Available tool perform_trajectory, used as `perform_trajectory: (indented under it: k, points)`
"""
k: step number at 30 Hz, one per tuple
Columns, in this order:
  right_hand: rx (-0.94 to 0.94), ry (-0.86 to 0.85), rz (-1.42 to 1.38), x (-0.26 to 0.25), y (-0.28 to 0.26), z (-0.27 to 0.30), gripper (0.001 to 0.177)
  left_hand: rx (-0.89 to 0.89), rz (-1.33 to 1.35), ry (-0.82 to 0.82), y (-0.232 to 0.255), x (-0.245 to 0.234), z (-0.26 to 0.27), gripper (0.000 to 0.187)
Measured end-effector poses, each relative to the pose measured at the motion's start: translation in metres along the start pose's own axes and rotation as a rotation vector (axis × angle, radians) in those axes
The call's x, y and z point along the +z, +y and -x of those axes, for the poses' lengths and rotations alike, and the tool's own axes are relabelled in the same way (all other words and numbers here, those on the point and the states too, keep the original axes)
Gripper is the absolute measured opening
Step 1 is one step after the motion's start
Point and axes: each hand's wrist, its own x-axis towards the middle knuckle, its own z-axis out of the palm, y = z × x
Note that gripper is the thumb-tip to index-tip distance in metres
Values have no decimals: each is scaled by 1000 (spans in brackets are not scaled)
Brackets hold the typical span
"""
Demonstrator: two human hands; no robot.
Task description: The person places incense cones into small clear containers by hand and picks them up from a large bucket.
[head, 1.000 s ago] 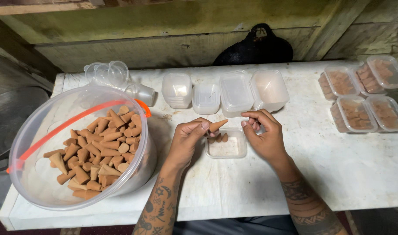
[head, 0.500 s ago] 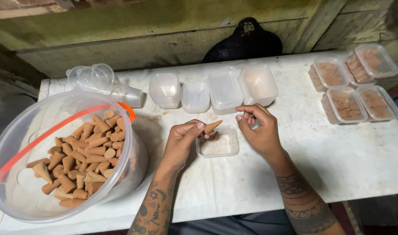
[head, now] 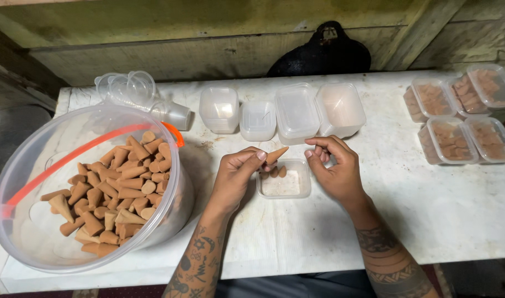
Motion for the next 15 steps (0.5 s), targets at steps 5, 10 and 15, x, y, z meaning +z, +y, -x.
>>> perform_trajectory:
  k: [5, 10, 15]
  points:
    - [-1, 4, 8, 0, 4, 0, 19, 3, -49, -3, -3, -3, 0, 23]
    - [-10, -1, 7, 1, 4, -1, 19, 14, -100, 15, 15, 8, 5, 17]
    - [-13, -4, 4, 1, 1, -1, 19, 57, -208, 42, 0, -5, 2, 22]
